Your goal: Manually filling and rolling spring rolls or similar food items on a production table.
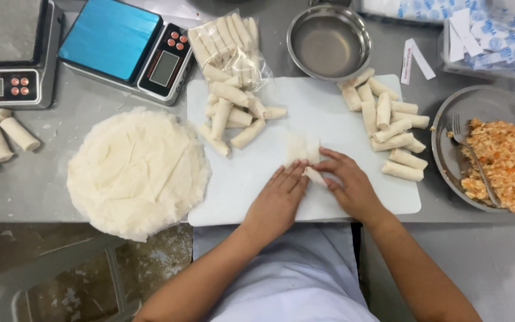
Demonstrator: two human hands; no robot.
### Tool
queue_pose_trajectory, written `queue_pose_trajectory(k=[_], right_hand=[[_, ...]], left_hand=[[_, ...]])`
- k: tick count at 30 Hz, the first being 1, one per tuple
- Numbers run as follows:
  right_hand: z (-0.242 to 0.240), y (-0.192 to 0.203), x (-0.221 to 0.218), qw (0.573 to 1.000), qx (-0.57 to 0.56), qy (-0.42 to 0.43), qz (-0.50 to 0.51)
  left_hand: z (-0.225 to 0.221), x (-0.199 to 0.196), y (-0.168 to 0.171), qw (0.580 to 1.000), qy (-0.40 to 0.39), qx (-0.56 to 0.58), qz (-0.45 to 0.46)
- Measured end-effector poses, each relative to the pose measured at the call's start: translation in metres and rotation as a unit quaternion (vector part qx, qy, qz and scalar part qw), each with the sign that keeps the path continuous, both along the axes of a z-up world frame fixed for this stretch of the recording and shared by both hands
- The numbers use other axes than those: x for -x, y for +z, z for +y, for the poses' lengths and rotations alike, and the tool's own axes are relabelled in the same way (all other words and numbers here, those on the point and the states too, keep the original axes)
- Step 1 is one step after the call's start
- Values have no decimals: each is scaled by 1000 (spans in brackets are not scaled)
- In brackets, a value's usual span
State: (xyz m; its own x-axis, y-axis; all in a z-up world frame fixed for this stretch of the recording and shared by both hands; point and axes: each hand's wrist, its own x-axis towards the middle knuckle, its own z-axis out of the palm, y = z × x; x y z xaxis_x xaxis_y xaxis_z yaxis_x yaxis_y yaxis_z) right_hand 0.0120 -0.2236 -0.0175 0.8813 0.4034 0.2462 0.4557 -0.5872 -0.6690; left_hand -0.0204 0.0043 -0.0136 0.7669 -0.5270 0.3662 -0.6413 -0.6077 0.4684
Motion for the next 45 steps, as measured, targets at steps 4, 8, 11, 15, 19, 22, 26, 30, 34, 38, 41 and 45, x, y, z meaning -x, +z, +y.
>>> queue_pose_trajectory(k=[4,8,11,15,19,22,26,30,34,38,41,45], right_hand=[[7,38,-48,979,-37,-69,188],[8,38,-134,984,78,-86,-133],[-3,32,-168,962,182,-117,-164],[-9,34,-129,973,123,-18,-194],[-3,8,-69,946,303,33,-113],[5,14,-65,936,338,-11,-100],[19,8,-81,946,302,46,-108],[33,11,-86,942,294,82,-142],[23,7,-82,931,328,55,-148],[0,-2,-44,971,203,22,-123],[-9,-29,-26,984,138,21,-111],[5,-22,-31,995,24,-93,-40]], left_hand=[[5,-1,11,997,-13,-45,69],[5,-1,6,998,-17,-33,47],[5,-1,5,999,-21,-3,38],[4,-1,3,998,-17,-24,54],[2,-2,-2,999,-8,-32,42],[1,-1,-3,999,-8,-28,41],[2,-1,0,999,-8,-34,38],[2,0,4,998,-9,-45,41],[3,0,11,997,-19,-52,53],[10,-4,18,996,-30,-35,78],[9,-24,-10,998,-26,-25,55],[1,-57,-16,991,97,69,68]])
